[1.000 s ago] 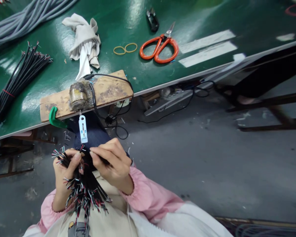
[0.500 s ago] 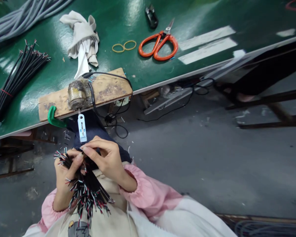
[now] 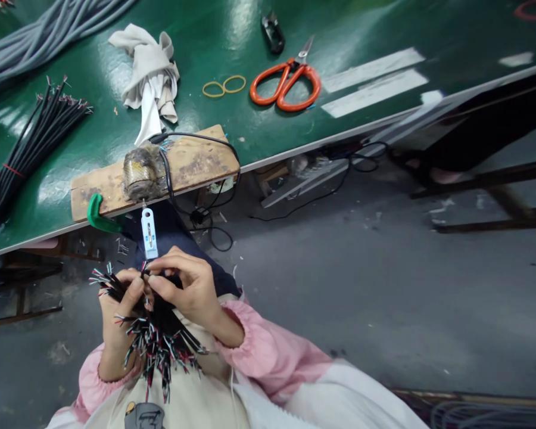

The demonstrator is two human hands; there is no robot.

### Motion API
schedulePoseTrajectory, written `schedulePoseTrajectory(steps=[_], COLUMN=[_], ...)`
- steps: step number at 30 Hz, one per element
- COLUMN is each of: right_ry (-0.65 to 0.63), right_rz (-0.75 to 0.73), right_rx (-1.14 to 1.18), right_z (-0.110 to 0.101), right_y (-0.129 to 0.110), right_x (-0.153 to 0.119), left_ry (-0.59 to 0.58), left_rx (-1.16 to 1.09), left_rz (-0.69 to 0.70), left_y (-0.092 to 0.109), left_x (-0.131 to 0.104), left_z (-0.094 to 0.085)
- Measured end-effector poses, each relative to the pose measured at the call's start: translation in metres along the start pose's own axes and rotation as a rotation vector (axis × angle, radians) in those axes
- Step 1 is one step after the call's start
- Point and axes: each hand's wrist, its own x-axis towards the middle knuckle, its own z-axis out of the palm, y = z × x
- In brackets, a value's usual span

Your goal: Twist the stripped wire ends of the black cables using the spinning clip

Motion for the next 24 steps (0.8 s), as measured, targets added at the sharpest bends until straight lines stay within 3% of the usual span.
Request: schedulePoseTrajectory(steps=[4,8,11,15,17,19,24], right_ry=[-0.047,0.018,0.046,0.186,0.18,0.055,-0.261], right_rz=[0.139,0.104,-0.016,-0.355,-0.446,-0.335,0.4], right_rx=[0.112,0.055,0.001,-0.202,-0.244,-0.142,0.417], right_z=[-0.003,-0.001,0.003,0.006,0.004,0.0,-0.005], right_y=[-0.007,-0.009,-0.006,0.003,0.006,0.006,0.004], right_x=[0.004,0.004,0.001,-0.001,0.0,0.002,0.015], left_ry=[-0.061,-0.026,-0.014,-0.034,-0.061,-0.1,-0.148], left_rx=[-0.009,0.038,0.042,0.036,0.066,0.083,0.048], left_rz=[0.001,0.057,0.081,0.004,-0.035,-0.04,0.053], left_y=[0.002,0.001,0.0,0.001,0.004,0.007,0.01], left_x=[0.001,0.002,0.004,0.005,0.006,0.007,0.013], left_z=[0.0,0.001,0.002,0.002,0.0,-0.002,-0.006])
